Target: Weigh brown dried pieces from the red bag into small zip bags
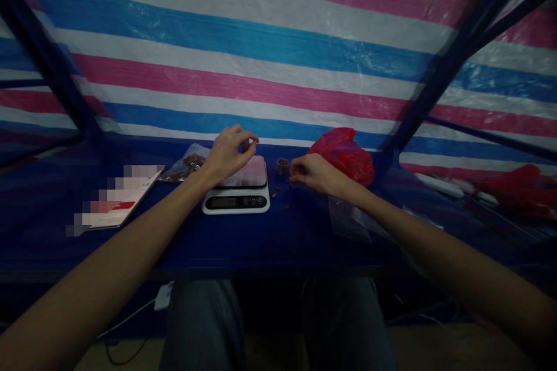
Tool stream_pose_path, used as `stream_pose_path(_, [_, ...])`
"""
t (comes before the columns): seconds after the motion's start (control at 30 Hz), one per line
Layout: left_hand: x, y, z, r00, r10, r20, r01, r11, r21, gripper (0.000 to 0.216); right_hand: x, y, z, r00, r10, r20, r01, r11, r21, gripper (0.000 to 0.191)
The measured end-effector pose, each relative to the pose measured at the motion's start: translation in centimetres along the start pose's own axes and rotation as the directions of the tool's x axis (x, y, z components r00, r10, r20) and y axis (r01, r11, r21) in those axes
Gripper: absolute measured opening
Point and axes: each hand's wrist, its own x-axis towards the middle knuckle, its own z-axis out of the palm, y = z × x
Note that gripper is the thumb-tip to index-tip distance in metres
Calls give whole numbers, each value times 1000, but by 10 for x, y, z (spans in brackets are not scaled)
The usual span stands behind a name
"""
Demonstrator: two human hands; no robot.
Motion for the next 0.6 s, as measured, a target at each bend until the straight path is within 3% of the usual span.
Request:
stream_pose_path(0.13, [0,-1,-1,1000,-13,6,13,1000,1,13,3,14,3,1000,-29,-4,29,998,-57,21])
stream_pose_path(0.27, [0,-1,0,1000,-8,18,8,1000,-8,14,2,7,12,999,-44,6,44,999,-25,6])
stream_pose_path(0.4, [-1,-3,1,1000,-19,0,19,1000,-20,14,6,-12,11,998,-67,13,68,997,-44,17])
stream_pose_path(0.6, [0,-4,0,1000,-17,-2,17,999,-32,13,11,-20,6,994,-42,99,61,978,-199,10])
